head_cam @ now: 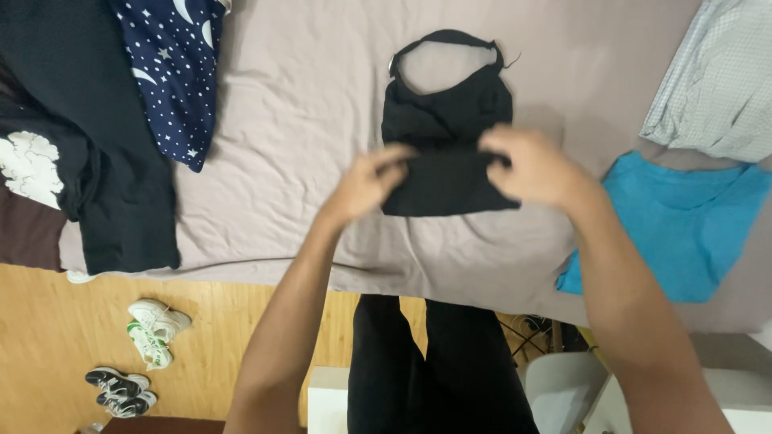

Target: The person folds a white checkered sleeveless top, a blue t-shirt, and two black long-sleeved shirts on a bed. Each item is smoothed out, folded into a neat rectangle, and placed aside on the bed.

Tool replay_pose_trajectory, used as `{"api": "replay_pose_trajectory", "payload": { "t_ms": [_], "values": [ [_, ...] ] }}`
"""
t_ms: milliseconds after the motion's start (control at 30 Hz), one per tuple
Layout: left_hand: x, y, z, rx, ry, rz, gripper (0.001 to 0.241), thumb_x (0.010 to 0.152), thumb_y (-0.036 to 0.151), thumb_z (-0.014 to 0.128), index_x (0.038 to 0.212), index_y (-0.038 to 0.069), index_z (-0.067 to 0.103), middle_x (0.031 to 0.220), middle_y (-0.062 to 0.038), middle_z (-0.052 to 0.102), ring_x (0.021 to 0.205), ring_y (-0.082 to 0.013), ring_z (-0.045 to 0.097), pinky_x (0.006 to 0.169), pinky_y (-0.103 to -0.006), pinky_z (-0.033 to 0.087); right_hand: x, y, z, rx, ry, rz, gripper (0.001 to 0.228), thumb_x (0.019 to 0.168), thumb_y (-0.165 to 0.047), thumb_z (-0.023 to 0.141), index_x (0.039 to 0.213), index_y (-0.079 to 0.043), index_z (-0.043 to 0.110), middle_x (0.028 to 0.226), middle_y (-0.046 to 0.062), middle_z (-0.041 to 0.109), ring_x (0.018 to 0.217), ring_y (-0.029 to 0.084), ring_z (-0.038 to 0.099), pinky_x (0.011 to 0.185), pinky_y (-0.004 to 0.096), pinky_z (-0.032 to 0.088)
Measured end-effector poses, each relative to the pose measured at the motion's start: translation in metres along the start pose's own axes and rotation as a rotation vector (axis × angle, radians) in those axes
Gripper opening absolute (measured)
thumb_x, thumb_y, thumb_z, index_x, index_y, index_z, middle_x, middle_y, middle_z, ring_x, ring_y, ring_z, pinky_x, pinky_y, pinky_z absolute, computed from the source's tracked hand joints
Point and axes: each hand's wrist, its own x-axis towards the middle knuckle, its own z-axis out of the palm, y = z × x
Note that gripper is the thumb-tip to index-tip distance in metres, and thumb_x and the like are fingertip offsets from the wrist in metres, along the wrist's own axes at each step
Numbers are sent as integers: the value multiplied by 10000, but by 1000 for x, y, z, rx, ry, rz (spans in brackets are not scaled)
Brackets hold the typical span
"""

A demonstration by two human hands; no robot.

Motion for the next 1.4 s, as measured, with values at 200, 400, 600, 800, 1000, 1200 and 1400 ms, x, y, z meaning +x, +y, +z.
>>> {"api": "replay_pose_trajectory", "payload": {
  "t_ms": [200, 400, 600, 800, 1000, 1200, 1400],
  "values": [
    [77, -53, -5, -112, 511, -71, 311, 1001, 144, 678, 1282, 10, 671, 1092, -169, 718, 1020, -220, 663, 933, -321, 543, 59, 19, -1, -133, 313, 121, 402, 901, -30, 649, 1301, -64, 665, 1301, 234, 643, 1133, 442, 622, 959, 476, 517],
    [46, -13, 31, 408, 773, 56, 439, 1005, 186, 682, 1424, 107, 575, 1355, -157, 561, 1186, -311, 565, 1055, -400, 472, 34, 9, 62, -392, 469, 129, 580, 916, -87, 662, 1486, -142, 574, 1605, 174, 393, 1501, 416, 364, 1225, 619, 283],
    [23, -24, 64, 707, 379, 162, 465, 1007, 252, 635, 1454, 133, 584, 1568, -142, 463, 1427, -389, 412, 1170, -553, 314, 16, 34, 106, -441, 389, 143, 657, 982, -336, 663, 1595, -178, 488, 1713, 188, 218, 1570, 450, 150, 1187, 749, 65],
    [1, -14, 71, 544, 519, 87, 432, 1050, 201, 592, 1471, 106, 587, 1604, -141, 434, 1502, -399, 382, 1244, -538, 284, 5, -10, 102, -361, 395, 198, 770, 914, -327, 676, 1596, -92, 406, 1688, 243, 187, 1560, 483, 124, 1154, 785, 35],
    [-33, -7, 78, 327, 732, -4, 357, 1050, 159, 581, 1397, 80, 605, 1532, -220, 455, 1436, -400, 433, 1212, -489, 331, 13, -22, 133, -540, 148, 115, 858, 734, -152, 719, 1550, -175, 454, 1662, 239, 224, 1542, 447, 166, 1125, 787, 104],
    [-65, -19, 81, 234, 761, -50, 332, 1065, 182, 550, 1362, 51, 618, 1490, -240, 473, 1389, -408, 462, 1167, -475, 358, 33, -14, 132, -608, 334, 100, 841, 727, -66, 782, 1513, -185, 509, 1590, 215, 403, 1466, 420, 373, 1125, 713, 284],
    [-75, -55, 96, -222, 543, -110, 438, 1092, 330, 527, 1429, 52, 553, 1438, -168, 594, 1343, -318, 574, 1157, -425, 424, 9, -35, 65, 243, 373, 139, 612, 766, -15, 662, 1377, -47, 631, 1200, 181, 712, 1089, 329, 677, 939, 389, 539]
  ]
}}
